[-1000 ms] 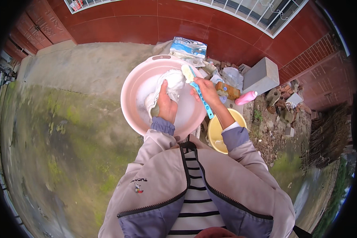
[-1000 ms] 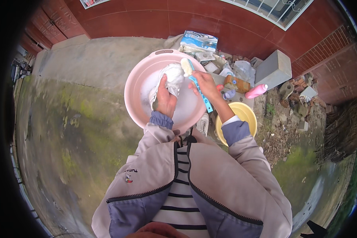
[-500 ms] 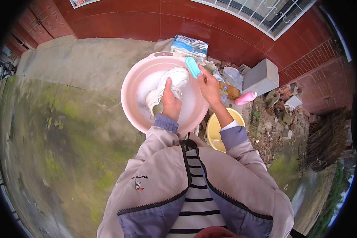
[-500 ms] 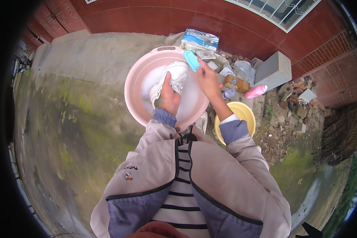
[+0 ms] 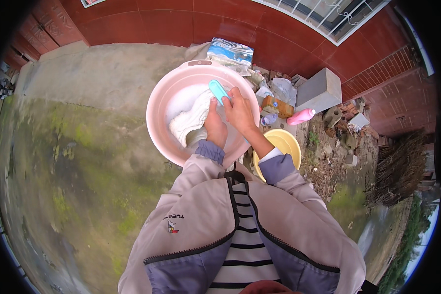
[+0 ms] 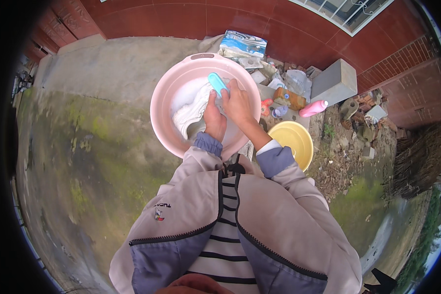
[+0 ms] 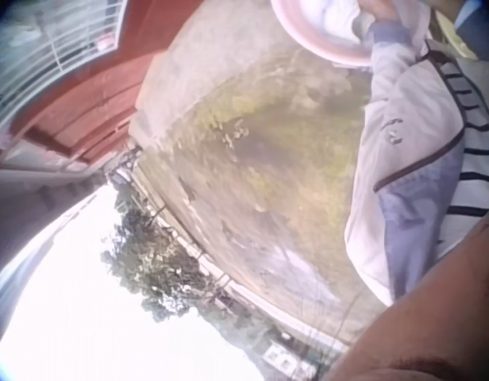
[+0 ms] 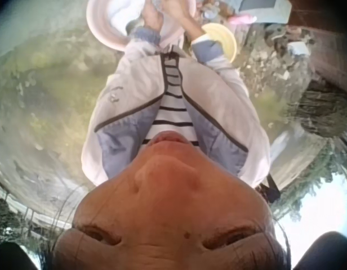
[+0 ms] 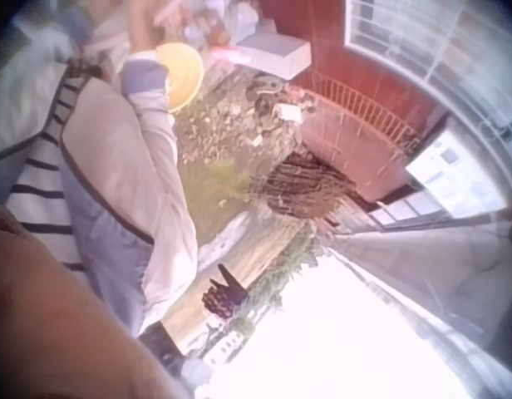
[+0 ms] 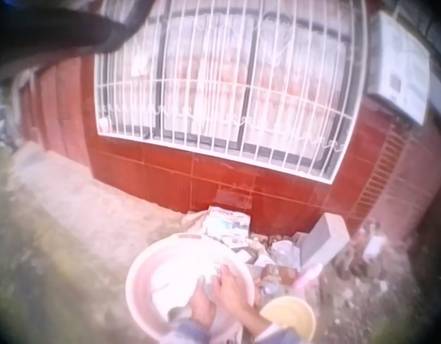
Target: The person scrubs a white sneaker in a pink basin using a blue brush and water. They repeatedly wet the shoe and brush its upper and sole surfaces.
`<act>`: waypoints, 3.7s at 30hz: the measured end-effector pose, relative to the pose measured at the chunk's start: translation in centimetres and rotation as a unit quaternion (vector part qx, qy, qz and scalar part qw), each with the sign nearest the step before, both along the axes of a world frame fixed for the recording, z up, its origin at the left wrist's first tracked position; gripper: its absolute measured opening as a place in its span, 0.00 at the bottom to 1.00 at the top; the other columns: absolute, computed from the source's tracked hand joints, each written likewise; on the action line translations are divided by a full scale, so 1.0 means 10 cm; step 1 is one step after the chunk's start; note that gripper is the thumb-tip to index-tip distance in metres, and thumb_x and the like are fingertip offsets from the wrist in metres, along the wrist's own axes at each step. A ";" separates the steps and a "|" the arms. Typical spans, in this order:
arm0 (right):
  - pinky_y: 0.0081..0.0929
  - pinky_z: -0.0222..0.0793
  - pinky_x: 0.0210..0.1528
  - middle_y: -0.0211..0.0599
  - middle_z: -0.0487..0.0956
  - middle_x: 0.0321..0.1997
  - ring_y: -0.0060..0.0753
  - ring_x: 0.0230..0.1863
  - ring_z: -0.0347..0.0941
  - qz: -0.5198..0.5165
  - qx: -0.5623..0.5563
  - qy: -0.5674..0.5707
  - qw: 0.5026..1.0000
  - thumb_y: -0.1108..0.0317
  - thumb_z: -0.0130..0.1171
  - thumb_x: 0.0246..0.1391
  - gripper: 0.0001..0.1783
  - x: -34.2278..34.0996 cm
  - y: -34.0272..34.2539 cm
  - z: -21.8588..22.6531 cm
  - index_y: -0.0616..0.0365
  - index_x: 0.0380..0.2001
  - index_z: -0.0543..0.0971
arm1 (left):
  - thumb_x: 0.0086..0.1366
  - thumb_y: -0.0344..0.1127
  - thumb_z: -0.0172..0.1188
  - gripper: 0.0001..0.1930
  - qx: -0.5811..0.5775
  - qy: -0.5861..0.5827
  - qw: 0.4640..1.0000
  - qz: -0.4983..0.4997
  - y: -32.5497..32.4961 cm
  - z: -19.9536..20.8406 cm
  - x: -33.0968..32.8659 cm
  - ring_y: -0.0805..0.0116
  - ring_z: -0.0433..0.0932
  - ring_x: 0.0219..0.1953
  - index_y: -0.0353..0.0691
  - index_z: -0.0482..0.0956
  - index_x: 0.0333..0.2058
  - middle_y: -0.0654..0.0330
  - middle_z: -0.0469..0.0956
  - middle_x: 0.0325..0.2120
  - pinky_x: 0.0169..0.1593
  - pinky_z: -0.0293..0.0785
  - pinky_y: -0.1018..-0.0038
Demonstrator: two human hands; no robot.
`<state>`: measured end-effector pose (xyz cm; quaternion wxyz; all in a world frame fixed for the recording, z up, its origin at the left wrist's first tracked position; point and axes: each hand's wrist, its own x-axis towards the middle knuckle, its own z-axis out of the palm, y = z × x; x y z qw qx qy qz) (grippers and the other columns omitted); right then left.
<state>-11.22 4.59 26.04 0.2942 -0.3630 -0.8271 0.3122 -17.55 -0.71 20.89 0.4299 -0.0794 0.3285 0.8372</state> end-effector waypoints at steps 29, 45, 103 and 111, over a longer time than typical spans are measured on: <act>0.44 0.67 0.25 0.49 0.77 0.20 0.55 0.22 0.76 -0.068 0.049 0.053 0.995 0.66 0.57 0.63 0.12 0.04 -0.01 -0.05 0.59 0.39 0.67 | 0.75 0.40 0.52 0.22 -0.049 0.262 0.964 -0.017 -0.07 0.29 -0.03 0.65 0.70 0.59 0.31 0.70 0.61 0.56 0.72 0.60 0.65 0.62 0.69; 0.44 0.68 0.25 0.51 0.77 0.20 0.53 0.22 0.77 -0.106 0.030 0.077 0.991 0.66 0.58 0.62 0.12 -0.04 0.17 -0.05 0.61 0.37 0.68 | 0.76 0.41 0.50 0.23 -0.018 0.176 0.983 -0.044 -0.07 0.26 0.02 0.66 0.68 0.60 0.30 0.69 0.61 0.55 0.70 0.60 0.64 0.62 0.70; 0.38 0.69 0.31 0.47 0.78 0.25 0.46 0.27 0.77 0.267 -0.025 -0.165 0.949 0.61 0.58 0.65 0.13 0.88 0.40 0.57 0.53 0.48 0.74 | 0.67 0.38 0.62 0.24 -0.193 0.253 0.927 -0.198 -0.42 0.28 -0.46 0.63 0.77 0.50 0.23 0.73 0.53 0.50 0.78 0.48 0.52 0.73 0.68; 0.45 0.71 0.36 0.46 0.81 0.32 0.55 0.35 0.78 0.306 0.051 -0.231 0.922 0.56 0.56 0.64 0.13 0.59 0.51 0.38 0.47 0.48 0.75 | 0.69 0.39 0.57 0.24 -0.203 0.274 0.934 -0.109 -0.37 0.07 -0.49 0.62 0.75 0.51 0.24 0.70 0.56 0.49 0.76 0.52 0.55 0.70 0.67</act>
